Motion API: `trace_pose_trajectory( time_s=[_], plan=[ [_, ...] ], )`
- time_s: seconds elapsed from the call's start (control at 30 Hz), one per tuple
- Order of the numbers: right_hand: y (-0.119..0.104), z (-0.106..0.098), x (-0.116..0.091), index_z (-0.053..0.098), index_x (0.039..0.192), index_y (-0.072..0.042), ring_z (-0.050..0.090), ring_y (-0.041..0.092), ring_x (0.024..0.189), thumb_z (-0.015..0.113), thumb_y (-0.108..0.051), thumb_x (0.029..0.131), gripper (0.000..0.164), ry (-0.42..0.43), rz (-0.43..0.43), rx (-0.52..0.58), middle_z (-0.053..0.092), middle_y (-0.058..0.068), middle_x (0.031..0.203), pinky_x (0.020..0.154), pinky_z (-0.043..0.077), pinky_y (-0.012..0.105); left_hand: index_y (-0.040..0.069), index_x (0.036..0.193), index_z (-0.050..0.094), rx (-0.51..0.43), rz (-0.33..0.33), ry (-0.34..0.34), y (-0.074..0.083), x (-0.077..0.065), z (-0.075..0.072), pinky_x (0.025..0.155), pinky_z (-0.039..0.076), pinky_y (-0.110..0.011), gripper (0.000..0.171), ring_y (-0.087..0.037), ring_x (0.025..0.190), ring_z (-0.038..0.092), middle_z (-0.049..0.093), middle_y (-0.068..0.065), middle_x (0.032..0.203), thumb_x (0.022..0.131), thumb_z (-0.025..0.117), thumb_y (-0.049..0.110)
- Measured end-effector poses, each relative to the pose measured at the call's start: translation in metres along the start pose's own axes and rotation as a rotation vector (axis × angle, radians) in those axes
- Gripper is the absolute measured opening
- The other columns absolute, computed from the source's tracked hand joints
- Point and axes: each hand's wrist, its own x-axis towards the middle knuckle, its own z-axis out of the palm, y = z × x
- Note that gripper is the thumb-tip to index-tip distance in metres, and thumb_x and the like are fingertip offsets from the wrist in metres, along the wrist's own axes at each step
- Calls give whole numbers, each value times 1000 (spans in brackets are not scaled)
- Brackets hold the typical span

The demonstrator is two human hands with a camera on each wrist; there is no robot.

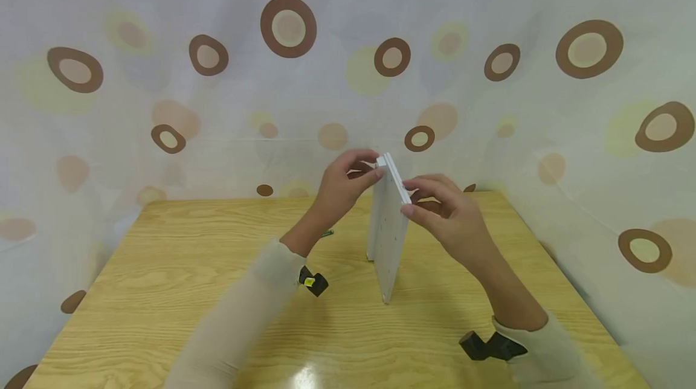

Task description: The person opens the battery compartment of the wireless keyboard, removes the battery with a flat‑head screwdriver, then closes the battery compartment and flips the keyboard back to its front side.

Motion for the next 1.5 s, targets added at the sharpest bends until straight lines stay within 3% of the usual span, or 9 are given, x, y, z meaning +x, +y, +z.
trace_pose_trajectory(
  time_s=[0.17,0.43,0.67,0.77,0.93,1.1,1.23,1.3,1.5],
  plan=[
    [26,11,-7,59,138,-7,59,20,116,66,1,95,44,-10,-39,89,57,6,130,94,53,25,10,129,63,36,30,83,10,-22,10,97,54,-32,34,-20,109,63,56,-6,127,97,69,21],
    [60,28,-6,41,153,-10,47,21,131,68,-2,94,65,-133,-15,135,42,7,147,107,45,28,11,137,60,-66,38,77,22,-56,7,101,51,-34,39,-21,119,60,44,-1,146,100,65,17],
    [82,43,-6,22,162,-20,25,32,149,75,-29,92,88,-286,113,141,19,7,162,119,26,54,13,143,56,-96,31,50,29,-78,-6,103,50,-34,41,-24,124,57,45,-3,148,103,60,18],
    [93,47,-7,16,162,-25,17,35,152,77,-43,88,98,-350,170,144,11,3,164,120,18,61,14,146,53,-103,20,39,28,-86,-12,102,50,-33,44,-24,125,55,45,-4,148,103,59,17],
    [113,54,-8,7,163,-26,8,42,153,79,-53,83,111,-446,238,122,6,7,167,115,15,72,19,148,52,-75,-12,51,28,-97,-24,98,52,-30,45,-22,126,55,43,-1,151,103,60,19],
    [128,64,-12,4,164,-21,5,43,154,79,-62,77,122,-532,292,91,7,10,168,114,13,73,20,150,49,-54,-57,60,28,-110,-40,94,55,-35,48,-22,128,54,44,0,150,103,60,18],
    [134,69,-15,4,164,-19,6,42,154,78,-68,74,126,-581,308,58,8,11,168,114,18,72,18,151,48,-73,-69,68,26,-118,-51,97,53,-32,50,-22,129,54,45,-2,149,102,61,15],
    [136,70,-17,4,164,-20,6,41,155,80,-66,73,127,-597,332,34,7,9,168,114,20,71,15,151,47,-77,-59,75,24,-123,-55,97,52,-26,51,-22,129,54,43,-4,152,102,60,13],
    [145,73,-21,1,164,-19,3,38,155,86,-51,74,127,-639,377,-57,0,11,170,118,18,64,12,154,42,-101,-50,87,19,-134,-64,102,49,-26,52,-21,127,55,41,-7,154,104,56,9]
  ],
)
